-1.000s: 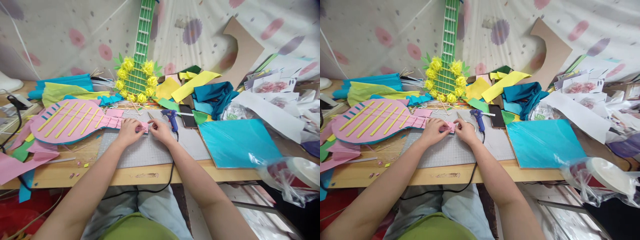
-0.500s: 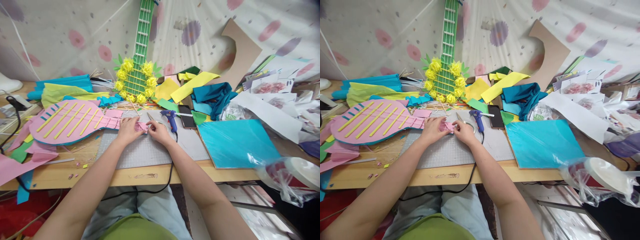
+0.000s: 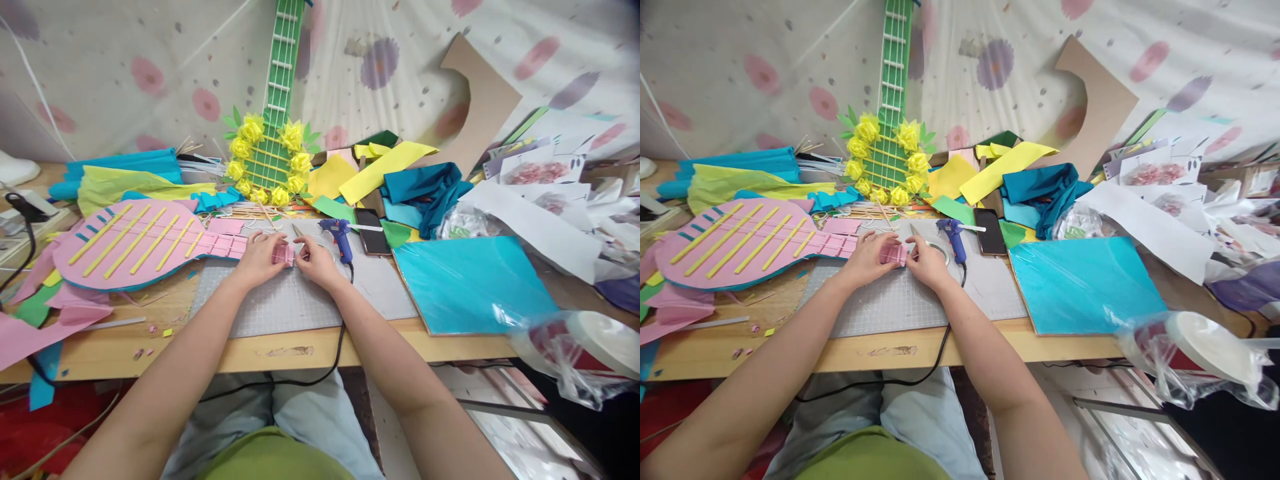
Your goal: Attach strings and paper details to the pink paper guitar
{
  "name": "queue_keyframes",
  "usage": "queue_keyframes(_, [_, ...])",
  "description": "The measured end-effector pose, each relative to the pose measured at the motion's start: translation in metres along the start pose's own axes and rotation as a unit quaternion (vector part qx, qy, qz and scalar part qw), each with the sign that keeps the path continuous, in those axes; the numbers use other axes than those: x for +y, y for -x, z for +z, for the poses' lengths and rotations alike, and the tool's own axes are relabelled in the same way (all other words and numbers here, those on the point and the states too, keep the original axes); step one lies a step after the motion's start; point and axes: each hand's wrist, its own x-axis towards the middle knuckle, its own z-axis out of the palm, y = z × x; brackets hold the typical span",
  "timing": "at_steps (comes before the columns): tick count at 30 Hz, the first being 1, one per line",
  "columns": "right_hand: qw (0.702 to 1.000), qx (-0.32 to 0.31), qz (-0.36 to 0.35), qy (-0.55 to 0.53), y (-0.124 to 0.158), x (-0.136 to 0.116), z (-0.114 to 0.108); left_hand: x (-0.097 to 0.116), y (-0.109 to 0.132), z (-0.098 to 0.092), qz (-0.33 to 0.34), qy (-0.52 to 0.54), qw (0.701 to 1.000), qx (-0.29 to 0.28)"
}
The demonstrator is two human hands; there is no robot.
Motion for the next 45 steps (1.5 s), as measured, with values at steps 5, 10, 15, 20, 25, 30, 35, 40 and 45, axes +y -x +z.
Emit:
queue_keyframes(5, [1.0,-0.001,0.012,0.003,0.0004,-0.0015,-0.0018,-0.0002,-0.0012,-0.0004,0.025,0.003,0.999,-0.024])
queue_keyframes(10, [1.0,0.005,0.011,0.015,0.0008,-0.002,-0.0015,0.0022,-0.0012,-0.0004,0.032,0.0,0.999,-0.042])
queue_keyframes(15, [1.0,0.007,0.012,0.026,0.0007,-0.0017,-0.0007,0.003,-0.0011,0.0023,0.015,-0.002,0.999,-0.041])
queue_keyframes(20, [1.0,0.006,0.013,0.027,0.0008,-0.0025,-0.0013,0.0011,-0.0007,0.0034,0.016,-0.006,0.999,-0.03])
queue_keyframes(25, [1.0,0.004,0.012,0.025,0.0007,-0.0028,-0.001,0.0022,-0.0006,0.0034,0.023,-0.005,0.999,-0.036])
queue_keyframes(30, [1.0,0.009,0.011,0.024,0.0002,-0.0017,0.0002,0.0031,-0.0013,0.0035,0.01,-0.006,0.999,-0.04])
queue_keyframes(35, [0.999,0.019,0.012,0.023,-0.0008,0.0002,0.0025,0.0024,-0.001,0.0047,0.005,-0.007,0.999,-0.034])
queue_keyframes(40, [0.999,0.029,0.018,0.01,-0.0008,0.0006,0.0037,0.0016,-0.0002,0.0053,0.009,-0.002,1.0,-0.024])
queue_keyframes(45, [0.999,0.027,0.022,0.013,-0.0002,-0.002,0.0022,0.0004,-0.0007,0.0051,0.006,0.002,1.0,-0.03])
